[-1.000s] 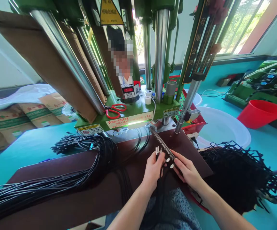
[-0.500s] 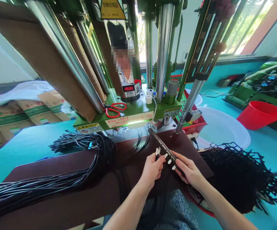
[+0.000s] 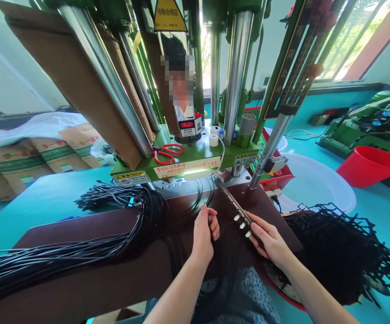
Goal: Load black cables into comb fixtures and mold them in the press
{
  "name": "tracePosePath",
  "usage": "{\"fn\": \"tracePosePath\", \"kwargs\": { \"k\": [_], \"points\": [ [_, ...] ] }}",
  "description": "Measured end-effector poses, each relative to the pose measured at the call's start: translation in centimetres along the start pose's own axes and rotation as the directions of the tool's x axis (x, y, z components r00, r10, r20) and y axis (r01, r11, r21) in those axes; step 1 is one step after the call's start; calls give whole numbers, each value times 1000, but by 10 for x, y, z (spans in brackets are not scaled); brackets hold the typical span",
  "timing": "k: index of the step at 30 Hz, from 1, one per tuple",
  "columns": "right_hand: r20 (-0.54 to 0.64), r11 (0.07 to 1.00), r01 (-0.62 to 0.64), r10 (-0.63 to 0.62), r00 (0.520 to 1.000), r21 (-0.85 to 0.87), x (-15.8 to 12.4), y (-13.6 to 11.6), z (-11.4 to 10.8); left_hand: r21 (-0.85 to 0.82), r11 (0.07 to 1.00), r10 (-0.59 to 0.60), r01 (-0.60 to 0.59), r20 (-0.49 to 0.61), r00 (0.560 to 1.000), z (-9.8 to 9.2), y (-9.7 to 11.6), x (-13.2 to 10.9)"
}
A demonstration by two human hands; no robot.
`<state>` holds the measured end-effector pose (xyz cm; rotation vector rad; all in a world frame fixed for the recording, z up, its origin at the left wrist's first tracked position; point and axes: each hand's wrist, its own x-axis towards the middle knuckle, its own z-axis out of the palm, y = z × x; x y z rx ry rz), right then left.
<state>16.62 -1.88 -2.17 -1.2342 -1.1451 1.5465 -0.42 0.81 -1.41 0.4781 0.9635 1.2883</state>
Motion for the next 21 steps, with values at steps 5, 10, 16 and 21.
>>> {"fn": "tracePosePath", "kwargs": {
  "k": [5, 10, 16, 21],
  "points": [
    [42, 999, -17, 18, 999, -35, 1, 0, -2, 124, 992, -45, 35, 78, 996, 2, -7, -2],
    [97, 997, -33, 40, 994, -73, 1, -1, -6, 306, 951, -58, 36, 65, 996, 5, -9, -1],
    [149, 993, -23, 40, 988, -114, 2, -3, -5, 355, 934, -52, 19, 84, 995, 1, -8, 0],
    [187, 975, 55, -14, 982, -214, 2, -3, 0, 412, 911, -2, -32, 83, 997, -5, -10, 1]
  ]
}}
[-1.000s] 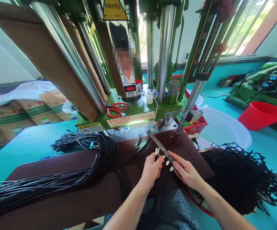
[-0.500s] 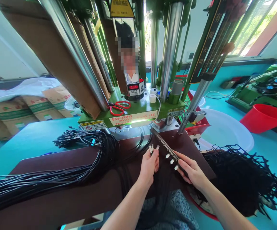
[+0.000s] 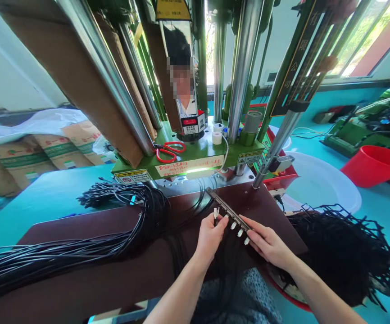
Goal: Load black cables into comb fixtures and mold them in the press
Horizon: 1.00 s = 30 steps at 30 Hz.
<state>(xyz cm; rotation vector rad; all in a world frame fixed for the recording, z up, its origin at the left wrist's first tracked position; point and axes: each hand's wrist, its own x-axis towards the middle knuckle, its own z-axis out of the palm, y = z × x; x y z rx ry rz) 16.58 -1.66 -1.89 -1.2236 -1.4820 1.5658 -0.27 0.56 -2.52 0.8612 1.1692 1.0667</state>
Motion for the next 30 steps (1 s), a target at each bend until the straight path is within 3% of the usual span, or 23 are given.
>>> {"fn": "tracePosePath", "kwargs": {
  "k": [8, 18, 23, 27, 30],
  "points": [
    [-34, 996, -7, 10, 999, 90, -1, 4, -6, -11, 995, 102, -104, -112, 988, -13, 9, -3],
    [87, 999, -47, 45, 995, 14, 0, 1, -12, 120, 993, -4, -13, 145, 989, -17, 0, 3],
    [115, 998, -65, 67, 991, -19, 2, -1, -10, 146, 989, -36, 12, 164, 986, -23, 0, 4],
    [160, 996, -46, 58, 985, -75, 3, 0, -9, 173, 985, -6, -20, 145, 989, -25, -2, 4],
    [128, 998, -46, 51, 990, -42, 2, 1, -9, 162, 985, 25, -50, 154, 988, -24, 1, 0]
  ]
}}
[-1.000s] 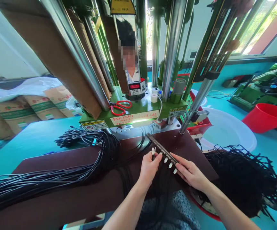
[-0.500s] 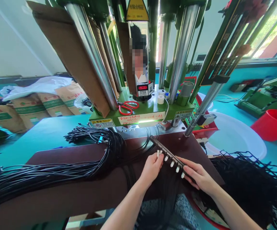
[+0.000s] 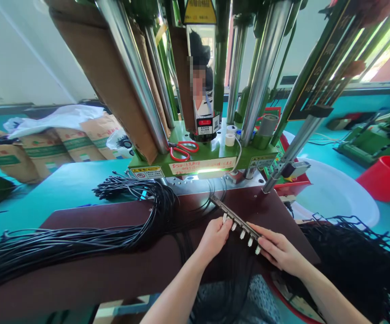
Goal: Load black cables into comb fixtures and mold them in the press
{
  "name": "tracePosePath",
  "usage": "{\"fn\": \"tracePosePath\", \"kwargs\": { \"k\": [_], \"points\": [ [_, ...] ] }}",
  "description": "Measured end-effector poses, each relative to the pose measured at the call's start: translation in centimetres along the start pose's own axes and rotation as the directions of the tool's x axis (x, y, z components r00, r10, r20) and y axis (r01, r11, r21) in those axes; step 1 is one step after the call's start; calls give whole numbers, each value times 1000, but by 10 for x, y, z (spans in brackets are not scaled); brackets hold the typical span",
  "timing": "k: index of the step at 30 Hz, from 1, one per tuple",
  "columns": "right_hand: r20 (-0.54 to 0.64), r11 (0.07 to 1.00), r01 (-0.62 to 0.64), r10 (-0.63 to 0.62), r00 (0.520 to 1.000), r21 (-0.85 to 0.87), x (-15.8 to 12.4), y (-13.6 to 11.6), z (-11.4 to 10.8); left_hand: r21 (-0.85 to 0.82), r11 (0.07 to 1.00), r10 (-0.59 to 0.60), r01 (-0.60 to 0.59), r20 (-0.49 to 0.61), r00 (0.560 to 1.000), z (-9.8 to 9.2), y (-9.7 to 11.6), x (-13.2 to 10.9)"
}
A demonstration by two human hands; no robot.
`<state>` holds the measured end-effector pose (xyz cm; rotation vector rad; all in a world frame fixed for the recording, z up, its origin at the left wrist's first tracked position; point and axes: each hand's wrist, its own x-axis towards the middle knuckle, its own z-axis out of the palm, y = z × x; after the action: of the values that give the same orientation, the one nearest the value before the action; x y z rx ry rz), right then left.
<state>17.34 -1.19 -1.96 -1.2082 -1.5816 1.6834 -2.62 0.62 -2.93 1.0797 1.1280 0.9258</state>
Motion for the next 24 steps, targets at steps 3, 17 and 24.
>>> {"fn": "tracePosePath", "kwargs": {
  "k": [3, 17, 24],
  "points": [
    [-35, 999, -2, 4, 999, 49, -2, 1, -1, -46, 999, 17, -19, -26, 1000, -4, 6, -6],
    [106, 999, -38, 36, 994, 15, -2, -1, -12, -80, 989, -111, 128, 190, 975, -24, 20, -14],
    [85, 997, -71, 71, 994, -3, -1, -5, -8, -91, 981, -156, 169, 131, 979, -23, 17, -9]
  ]
}}
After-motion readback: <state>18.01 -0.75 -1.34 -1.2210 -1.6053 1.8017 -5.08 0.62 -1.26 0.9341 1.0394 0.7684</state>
